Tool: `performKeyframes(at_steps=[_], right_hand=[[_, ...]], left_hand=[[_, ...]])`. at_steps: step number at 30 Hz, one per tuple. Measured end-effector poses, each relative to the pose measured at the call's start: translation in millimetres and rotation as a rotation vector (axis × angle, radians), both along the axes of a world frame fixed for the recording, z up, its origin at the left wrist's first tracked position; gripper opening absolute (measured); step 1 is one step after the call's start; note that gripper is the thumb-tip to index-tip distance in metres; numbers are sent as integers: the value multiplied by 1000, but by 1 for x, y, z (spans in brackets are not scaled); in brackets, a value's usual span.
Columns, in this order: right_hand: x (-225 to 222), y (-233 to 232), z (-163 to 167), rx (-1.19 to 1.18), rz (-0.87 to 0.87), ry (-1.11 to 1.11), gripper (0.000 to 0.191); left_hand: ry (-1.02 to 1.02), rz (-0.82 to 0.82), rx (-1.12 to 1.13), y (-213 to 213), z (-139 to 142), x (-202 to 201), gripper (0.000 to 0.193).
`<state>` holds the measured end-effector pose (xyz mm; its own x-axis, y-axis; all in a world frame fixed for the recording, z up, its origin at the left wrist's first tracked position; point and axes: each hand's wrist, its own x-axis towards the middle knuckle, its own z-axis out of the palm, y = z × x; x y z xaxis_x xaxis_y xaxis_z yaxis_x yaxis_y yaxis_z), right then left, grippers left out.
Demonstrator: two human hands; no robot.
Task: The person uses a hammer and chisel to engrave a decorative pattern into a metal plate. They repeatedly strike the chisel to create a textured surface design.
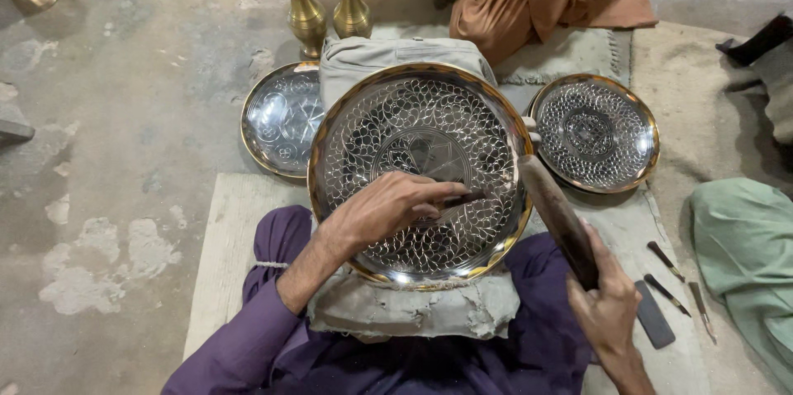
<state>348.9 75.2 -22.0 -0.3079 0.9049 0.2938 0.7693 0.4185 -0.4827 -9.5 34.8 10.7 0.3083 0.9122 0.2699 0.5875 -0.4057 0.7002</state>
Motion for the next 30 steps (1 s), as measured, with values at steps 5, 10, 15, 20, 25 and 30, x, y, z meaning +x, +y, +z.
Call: performKeyframes(at_steps=[5,10,15,20,25,30], right_hand=[[-2,2,8,41,22,-16,81],[-4,5,-3,17,34,29,78],[-5,12,-9,-53,177,332,67],[-8,17,0,75,111,72,71],[-15,31,17,72,132,-151,79],[-38,48,46,-222,242,218,80]], left_hand=[[15,3,-47,3,-2,-3,58],[26,16,-74,2,-8,-1,57],[40,16,-65,3,-10,4,51],[32,37,-29,-4,-1,0,55],[-6,130,-33,-10,3,5,54],[-113,291,-42,-23,0,12,55]])
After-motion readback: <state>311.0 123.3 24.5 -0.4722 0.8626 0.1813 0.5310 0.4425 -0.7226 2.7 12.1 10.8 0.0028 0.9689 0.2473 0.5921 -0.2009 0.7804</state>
